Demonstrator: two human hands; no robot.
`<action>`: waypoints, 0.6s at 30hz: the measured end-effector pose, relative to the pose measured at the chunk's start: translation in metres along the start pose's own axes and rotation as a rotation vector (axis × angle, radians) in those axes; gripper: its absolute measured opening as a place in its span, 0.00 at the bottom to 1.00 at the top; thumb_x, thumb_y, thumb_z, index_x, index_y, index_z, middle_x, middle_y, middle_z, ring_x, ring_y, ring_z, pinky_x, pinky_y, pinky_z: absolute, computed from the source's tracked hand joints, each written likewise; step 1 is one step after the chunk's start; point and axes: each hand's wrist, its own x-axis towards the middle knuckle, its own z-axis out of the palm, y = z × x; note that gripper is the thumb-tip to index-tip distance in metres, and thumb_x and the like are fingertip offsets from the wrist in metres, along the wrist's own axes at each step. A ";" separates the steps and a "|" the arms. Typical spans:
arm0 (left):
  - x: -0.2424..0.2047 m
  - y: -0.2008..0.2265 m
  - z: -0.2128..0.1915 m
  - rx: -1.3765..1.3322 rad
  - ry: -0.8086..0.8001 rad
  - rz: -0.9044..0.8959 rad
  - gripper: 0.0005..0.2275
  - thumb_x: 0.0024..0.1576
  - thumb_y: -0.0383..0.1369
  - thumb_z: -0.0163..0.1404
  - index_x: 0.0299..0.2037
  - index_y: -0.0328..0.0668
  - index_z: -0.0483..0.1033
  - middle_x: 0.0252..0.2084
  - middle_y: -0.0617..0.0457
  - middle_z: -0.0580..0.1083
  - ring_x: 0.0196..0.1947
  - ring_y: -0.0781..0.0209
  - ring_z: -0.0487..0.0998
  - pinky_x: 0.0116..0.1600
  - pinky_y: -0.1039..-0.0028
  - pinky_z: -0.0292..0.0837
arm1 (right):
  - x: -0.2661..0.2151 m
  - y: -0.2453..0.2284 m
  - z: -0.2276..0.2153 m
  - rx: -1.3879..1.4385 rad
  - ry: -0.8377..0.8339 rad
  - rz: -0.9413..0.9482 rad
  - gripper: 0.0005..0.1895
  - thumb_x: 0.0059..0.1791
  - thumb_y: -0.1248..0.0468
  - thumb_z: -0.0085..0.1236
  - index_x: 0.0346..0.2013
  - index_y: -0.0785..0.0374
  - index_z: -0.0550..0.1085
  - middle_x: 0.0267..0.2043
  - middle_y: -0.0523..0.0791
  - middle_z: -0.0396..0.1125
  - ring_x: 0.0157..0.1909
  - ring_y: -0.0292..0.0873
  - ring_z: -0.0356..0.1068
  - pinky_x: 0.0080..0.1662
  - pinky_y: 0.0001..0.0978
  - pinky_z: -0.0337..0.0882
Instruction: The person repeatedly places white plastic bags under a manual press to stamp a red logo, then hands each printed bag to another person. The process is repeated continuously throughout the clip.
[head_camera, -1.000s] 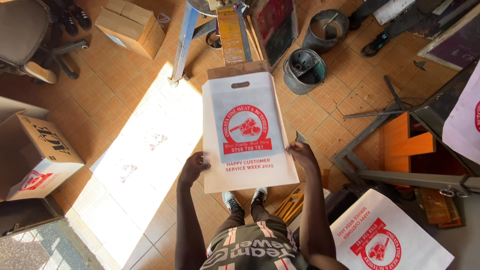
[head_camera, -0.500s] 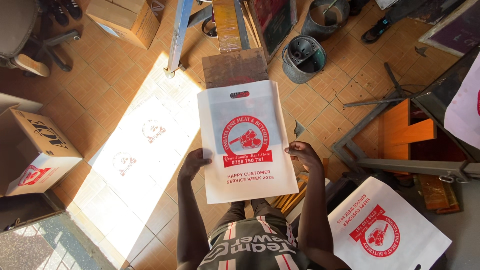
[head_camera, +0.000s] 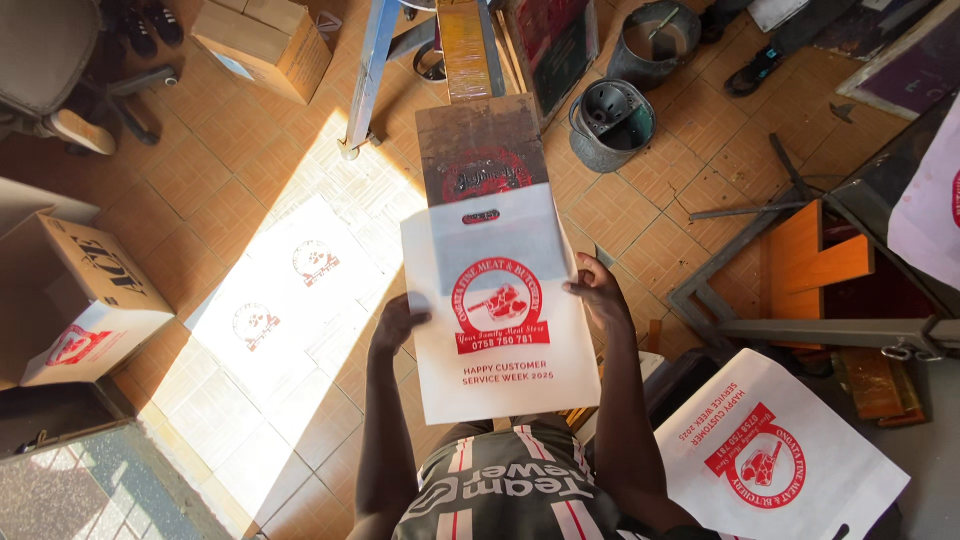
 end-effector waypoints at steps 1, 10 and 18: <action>-0.006 -0.002 -0.002 0.005 -0.012 0.006 0.19 0.40 0.19 0.67 0.43 0.33 0.78 0.33 0.51 0.77 0.32 0.61 0.78 0.37 0.72 0.76 | -0.021 -0.020 0.010 0.004 0.009 -0.011 0.46 0.40 0.75 0.73 0.70 0.65 0.61 0.33 0.38 0.62 0.35 0.30 0.68 0.44 0.17 0.68; -0.021 0.078 0.031 -0.189 0.062 -0.026 0.24 0.50 0.28 0.64 0.57 0.32 0.74 0.42 0.45 0.78 0.40 0.54 0.80 0.48 0.64 0.77 | -0.032 -0.017 0.036 -0.029 0.062 -0.012 0.21 0.50 0.59 0.70 0.53 0.66 0.75 0.39 0.47 0.74 0.40 0.39 0.76 0.49 0.32 0.75; -0.008 0.035 0.004 0.081 -0.012 -0.053 0.19 0.38 0.29 0.73 0.39 0.38 0.81 0.32 0.53 0.78 0.32 0.62 0.78 0.41 0.73 0.73 | -0.066 -0.018 0.059 -0.130 0.151 0.084 0.21 0.39 0.63 0.78 0.42 0.63 0.78 0.35 0.42 0.75 0.37 0.36 0.75 0.42 0.30 0.74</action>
